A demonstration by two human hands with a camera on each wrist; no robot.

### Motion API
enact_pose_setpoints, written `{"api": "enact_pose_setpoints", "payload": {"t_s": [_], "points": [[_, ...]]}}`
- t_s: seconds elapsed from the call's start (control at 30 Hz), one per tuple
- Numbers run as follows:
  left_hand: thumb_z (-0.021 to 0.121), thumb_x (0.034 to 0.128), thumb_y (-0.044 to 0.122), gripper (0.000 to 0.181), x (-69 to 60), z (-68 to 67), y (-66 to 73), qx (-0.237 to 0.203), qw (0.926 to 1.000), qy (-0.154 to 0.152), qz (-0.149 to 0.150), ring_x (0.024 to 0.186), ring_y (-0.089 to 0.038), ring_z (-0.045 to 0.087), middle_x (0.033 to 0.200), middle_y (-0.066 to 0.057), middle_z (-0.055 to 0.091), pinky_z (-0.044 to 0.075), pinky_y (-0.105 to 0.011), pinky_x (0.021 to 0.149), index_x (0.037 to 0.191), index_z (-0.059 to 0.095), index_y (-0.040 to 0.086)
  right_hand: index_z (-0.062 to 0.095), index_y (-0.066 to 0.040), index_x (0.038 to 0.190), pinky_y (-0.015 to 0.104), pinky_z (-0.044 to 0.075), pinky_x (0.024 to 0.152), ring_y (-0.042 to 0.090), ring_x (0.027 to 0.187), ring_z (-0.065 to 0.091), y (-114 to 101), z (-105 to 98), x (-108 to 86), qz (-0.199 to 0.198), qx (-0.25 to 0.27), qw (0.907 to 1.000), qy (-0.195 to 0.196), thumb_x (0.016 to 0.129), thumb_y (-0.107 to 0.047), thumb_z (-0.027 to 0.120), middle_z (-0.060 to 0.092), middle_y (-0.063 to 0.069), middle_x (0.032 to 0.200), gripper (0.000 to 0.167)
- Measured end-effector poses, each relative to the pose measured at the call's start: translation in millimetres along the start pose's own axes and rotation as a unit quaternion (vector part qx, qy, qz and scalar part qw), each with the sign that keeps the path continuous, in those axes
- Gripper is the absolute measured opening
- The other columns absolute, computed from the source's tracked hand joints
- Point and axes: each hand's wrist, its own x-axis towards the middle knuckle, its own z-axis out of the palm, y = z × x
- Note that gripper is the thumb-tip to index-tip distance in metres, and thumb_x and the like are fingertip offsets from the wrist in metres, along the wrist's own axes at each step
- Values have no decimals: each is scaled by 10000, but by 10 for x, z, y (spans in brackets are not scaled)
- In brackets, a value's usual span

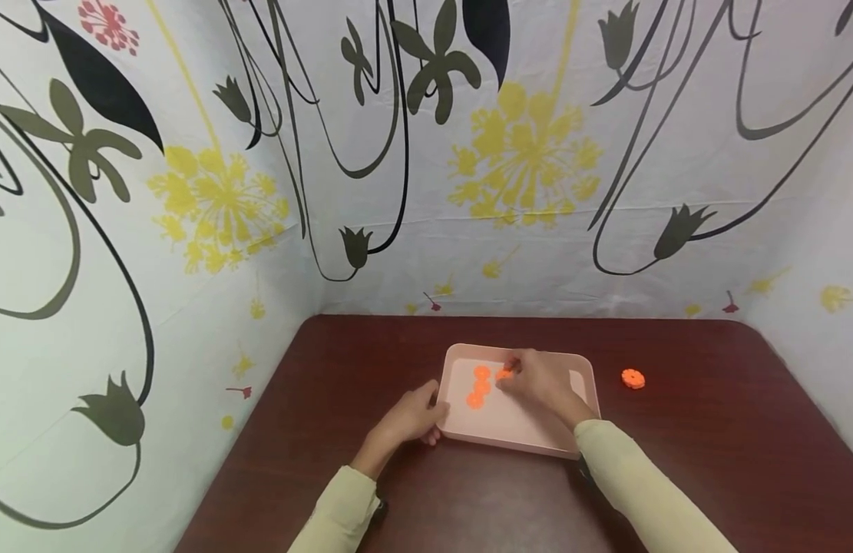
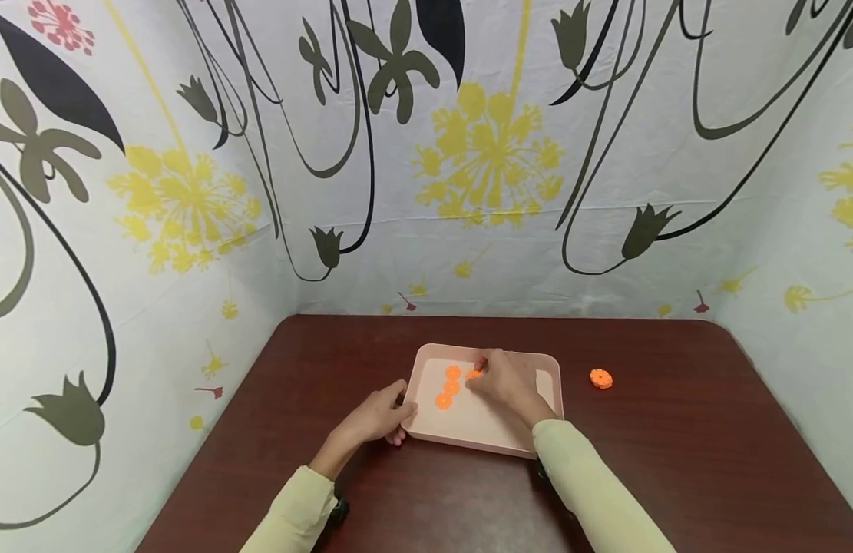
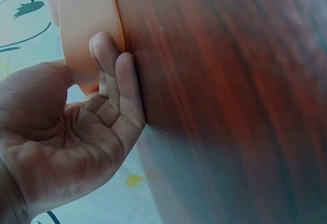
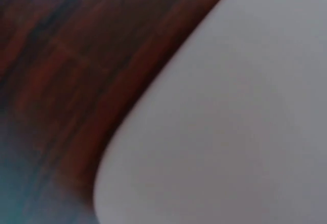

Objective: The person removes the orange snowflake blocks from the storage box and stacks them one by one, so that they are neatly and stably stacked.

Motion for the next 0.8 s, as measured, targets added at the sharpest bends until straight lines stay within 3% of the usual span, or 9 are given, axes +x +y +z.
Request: {"api": "enact_pose_setpoints", "payload": {"t_s": [0.13, 0.3, 0.5, 0.67, 0.8], "points": [[615, 1063, 235, 155, 9, 10, -8, 30, 10000, -7, 4, 516, -159, 654, 668, -68, 690, 593, -313, 505, 1154, 555, 124, 703, -19, 984, 264, 508, 714, 151, 821, 633, 3, -24, -19, 146, -41, 9999, 55, 838, -147, 862, 718, 86, 914, 251], [612, 1060, 229, 152, 17, 1, -8, 45, 10000, 5, 31, 514, -163, 657, 666, -73, 690, 597, -322, 505, 1151, 557, 119, 752, -67, 1047, 243, 501, 693, 117, 799, 647, -9, -86, -74, 50, -449, 9981, 430, 850, -216, 865, 748, 23, 892, 272], [608, 1068, 245, 164, 19, -15, -13, 82, 10000, -40, 4, 528, -168, 662, 682, -71, 693, 599, -322, 519, 1162, 551, 123, 759, -72, 1113, 262, 568, 734, 146, 855, 717, -18, -209, -229, -263, 137, 9974, 651, 880, -239, 869, 778, 34, 921, 307], [615, 1067, 251, 163, 26, -15, -23, 106, 9999, -42, -18, 532, -171, 669, 683, -73, 697, 601, -326, 521, 1154, 554, 127, 772, -179, 1156, 225, 579, 720, 110, 868, 740, 21, -353, -390, -215, 254, 9943, 1012, 859, -411, 882, 795, -15, 948, 392], [621, 1065, 258, 167, 21, -14, -15, 108, 9999, -39, -24, 533, -171, 670, 684, -74, 702, 605, -334, 525, 1149, 554, 130, 757, -179, 1169, 218, 594, 710, 96, 848, 728, 78, -514, -508, -211, 440, 9908, 1264, 854, -442, 876, 785, 20, 968, 427]]}}
